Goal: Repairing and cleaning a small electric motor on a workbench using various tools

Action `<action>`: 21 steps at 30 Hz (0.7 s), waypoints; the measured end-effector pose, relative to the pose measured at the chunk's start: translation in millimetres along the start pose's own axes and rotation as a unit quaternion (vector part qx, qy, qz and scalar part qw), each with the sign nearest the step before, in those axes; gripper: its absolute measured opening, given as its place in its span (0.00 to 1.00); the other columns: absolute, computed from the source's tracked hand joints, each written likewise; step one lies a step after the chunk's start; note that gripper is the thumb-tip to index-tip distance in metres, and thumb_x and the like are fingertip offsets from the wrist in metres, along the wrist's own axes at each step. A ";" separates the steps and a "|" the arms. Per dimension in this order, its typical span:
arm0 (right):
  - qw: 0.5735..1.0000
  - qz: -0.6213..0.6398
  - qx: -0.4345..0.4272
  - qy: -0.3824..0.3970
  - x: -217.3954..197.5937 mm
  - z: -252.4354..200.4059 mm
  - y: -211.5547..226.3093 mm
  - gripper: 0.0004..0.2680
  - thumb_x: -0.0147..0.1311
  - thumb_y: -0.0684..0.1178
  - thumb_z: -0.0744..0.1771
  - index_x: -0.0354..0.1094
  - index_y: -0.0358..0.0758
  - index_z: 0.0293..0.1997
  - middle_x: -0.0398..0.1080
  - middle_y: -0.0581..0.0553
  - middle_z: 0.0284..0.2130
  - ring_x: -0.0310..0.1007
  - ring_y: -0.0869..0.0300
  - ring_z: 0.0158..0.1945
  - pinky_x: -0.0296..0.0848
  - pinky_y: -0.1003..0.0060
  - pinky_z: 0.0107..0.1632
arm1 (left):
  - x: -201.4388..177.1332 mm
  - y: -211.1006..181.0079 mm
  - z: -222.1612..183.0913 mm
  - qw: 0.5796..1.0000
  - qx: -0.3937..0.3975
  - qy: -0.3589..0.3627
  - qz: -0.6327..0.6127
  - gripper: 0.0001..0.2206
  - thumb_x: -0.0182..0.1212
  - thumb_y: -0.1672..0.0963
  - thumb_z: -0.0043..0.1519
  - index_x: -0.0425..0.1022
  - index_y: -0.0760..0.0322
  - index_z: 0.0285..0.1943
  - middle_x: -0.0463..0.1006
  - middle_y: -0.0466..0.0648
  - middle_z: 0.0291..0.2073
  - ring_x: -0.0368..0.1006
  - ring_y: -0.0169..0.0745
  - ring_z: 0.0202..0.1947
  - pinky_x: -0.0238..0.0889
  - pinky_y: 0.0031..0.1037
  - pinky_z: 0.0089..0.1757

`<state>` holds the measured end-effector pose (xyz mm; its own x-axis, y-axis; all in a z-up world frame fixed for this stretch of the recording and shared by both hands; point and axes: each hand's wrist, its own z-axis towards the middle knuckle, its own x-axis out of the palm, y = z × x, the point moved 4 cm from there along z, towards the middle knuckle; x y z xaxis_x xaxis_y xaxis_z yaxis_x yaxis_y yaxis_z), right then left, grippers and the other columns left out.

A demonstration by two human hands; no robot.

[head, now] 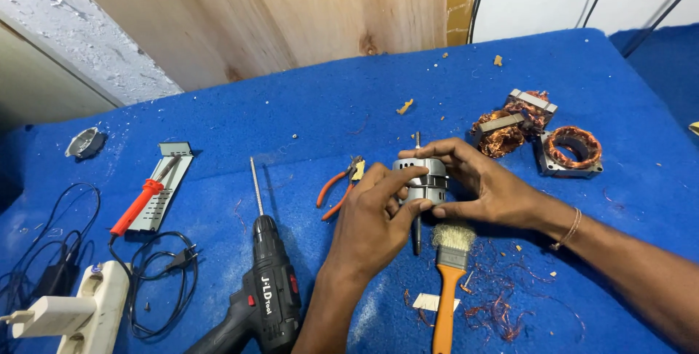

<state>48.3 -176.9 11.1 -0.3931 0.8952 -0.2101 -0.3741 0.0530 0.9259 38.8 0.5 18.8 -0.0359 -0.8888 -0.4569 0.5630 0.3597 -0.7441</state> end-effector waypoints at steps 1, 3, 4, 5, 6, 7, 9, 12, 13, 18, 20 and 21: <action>1.000 -0.009 -0.007 0.002 1.3 0.8 3.3 0.27 0.66 0.33 0.58 0.58 0.32 0.62 0.61 0.24 0.66 0.48 0.28 0.74 0.47 0.30 0.71 | -2.0 -1.8 -0.2 1.000 0.006 0.011 0.002 0.17 0.73 0.59 0.55 0.83 0.55 0.54 0.71 0.46 0.28 0.75 0.41 0.23 0.71 0.29 0.28; 1.000 -0.014 -0.007 0.003 1.2 0.6 1.0 0.27 0.65 0.33 0.58 0.58 0.32 0.62 0.61 0.25 0.66 0.48 0.28 0.74 0.46 0.30 0.71 | -1.0 -3.4 -0.9 1.000 0.014 0.006 0.009 0.17 0.73 0.59 0.54 0.83 0.54 0.53 0.71 0.45 0.27 0.75 0.41 0.22 0.71 0.29 0.28; 1.000 -0.019 -0.008 0.002 1.0 0.4 0.0 0.27 0.65 0.32 0.58 0.58 0.32 0.63 0.61 0.25 0.66 0.48 0.28 0.74 0.46 0.30 0.71 | -0.6 -4.8 -1.2 1.000 0.024 0.002 0.016 0.17 0.74 0.59 0.54 0.82 0.53 0.53 0.71 0.44 0.26 0.75 0.41 0.22 0.71 0.29 0.27; 1.000 -0.018 -0.007 0.003 0.6 0.4 -2.0 0.27 0.65 0.32 0.58 0.58 0.32 0.63 0.61 0.25 0.66 0.48 0.28 0.74 0.46 0.30 0.71 | 0.0 -3.9 -1.7 1.000 0.023 0.002 0.017 0.17 0.74 0.59 0.54 0.82 0.53 0.53 0.71 0.44 0.26 0.75 0.41 0.22 0.71 0.29 0.27; 1.000 -0.018 -0.014 0.004 0.0 0.4 -3.3 0.27 0.65 0.31 0.57 0.59 0.31 0.62 0.62 0.25 0.65 0.48 0.28 0.74 0.46 0.30 0.71 | 0.3 -3.5 -2.1 1.000 0.025 -0.003 0.013 0.17 0.74 0.59 0.54 0.83 0.53 0.52 0.71 0.44 0.25 0.75 0.40 0.21 0.71 0.28 0.27; 1.000 -0.018 -0.021 0.004 -1.0 0.1 -4.2 0.26 0.65 0.30 0.57 0.60 0.31 0.61 0.63 0.25 0.65 0.48 0.29 0.74 0.47 0.30 0.71 | 0.8 -3.4 -1.9 1.000 0.029 -0.007 0.009 0.16 0.74 0.59 0.53 0.83 0.53 0.51 0.71 0.43 0.25 0.75 0.39 0.21 0.70 0.27 0.27; 1.000 -0.015 -0.026 0.003 -1.2 -0.3 -7.5 0.24 0.64 0.30 0.57 0.61 0.31 0.59 0.63 0.24 0.65 0.48 0.28 0.74 0.46 0.30 0.71 | 3.5 -0.4 -2.2 0.999 0.035 -0.017 0.008 0.16 0.74 0.58 0.53 0.83 0.53 0.51 0.72 0.43 0.24 0.74 0.38 0.21 0.70 0.27 0.26; 0.999 -0.010 -0.035 0.004 -3.0 0.3 -14.2 0.22 0.64 0.31 0.58 0.63 0.30 0.57 0.63 0.24 0.65 0.50 0.28 0.73 0.47 0.30 0.71 | 3.9 -3.1 -1.1 0.999 0.031 -0.030 -0.003 0.14 0.74 0.58 0.54 0.83 0.56 0.49 0.71 0.44 0.23 0.73 0.38 0.20 0.69 0.27 0.26; 0.999 -0.010 -0.037 0.004 -5.0 -0.7 -16.9 0.22 0.64 0.31 0.58 0.63 0.30 0.56 0.63 0.24 0.65 0.51 0.29 0.73 0.48 0.31 0.71 | 5.0 -4.8 -0.1 0.999 0.021 -0.031 -0.016 0.13 0.73 0.59 0.54 0.83 0.59 0.47 0.70 0.45 0.22 0.72 0.40 0.19 0.68 0.29 0.26; 0.999 -0.006 -0.032 -0.001 0.6 1.8 -9.9 0.21 0.64 0.31 0.58 0.64 0.30 0.55 0.64 0.25 0.65 0.53 0.30 0.73 0.50 0.33 0.72 | 3.3 0.6 -0.4 0.998 0.021 -0.053 -0.027 0.12 0.73 0.59 0.54 0.84 0.56 0.46 0.71 0.43 0.22 0.72 0.36 0.18 0.67 0.25 0.25; 0.999 -0.020 -0.029 -0.006 0.6 -0.8 -7.6 0.21 0.64 0.31 0.58 0.64 0.29 0.55 0.64 0.24 0.64 0.54 0.30 0.72 0.51 0.33 0.72 | 5.3 -2.0 -1.9 0.998 0.020 -0.055 -0.028 0.12 0.74 0.59 0.53 0.84 0.56 0.45 0.71 0.43 0.22 0.72 0.36 0.18 0.67 0.24 0.25; 0.999 -0.021 -0.031 -0.007 0.6 -0.5 -7.5 0.21 0.64 0.30 0.58 0.64 0.30 0.55 0.64 0.25 0.65 0.54 0.31 0.72 0.51 0.34 0.72 | 5.2 -3.8 -1.7 0.998 0.022 -0.061 -0.016 0.11 0.73 0.59 0.54 0.84 0.56 0.45 0.71 0.43 0.21 0.72 0.36 0.18 0.67 0.25 0.25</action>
<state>50.4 -177.0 3.9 -0.3639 0.8992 -0.2429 -0.4416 0.0630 0.8950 35.1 -5.1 18.4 0.0442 -0.9287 -0.3683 0.5987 0.3197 -0.7344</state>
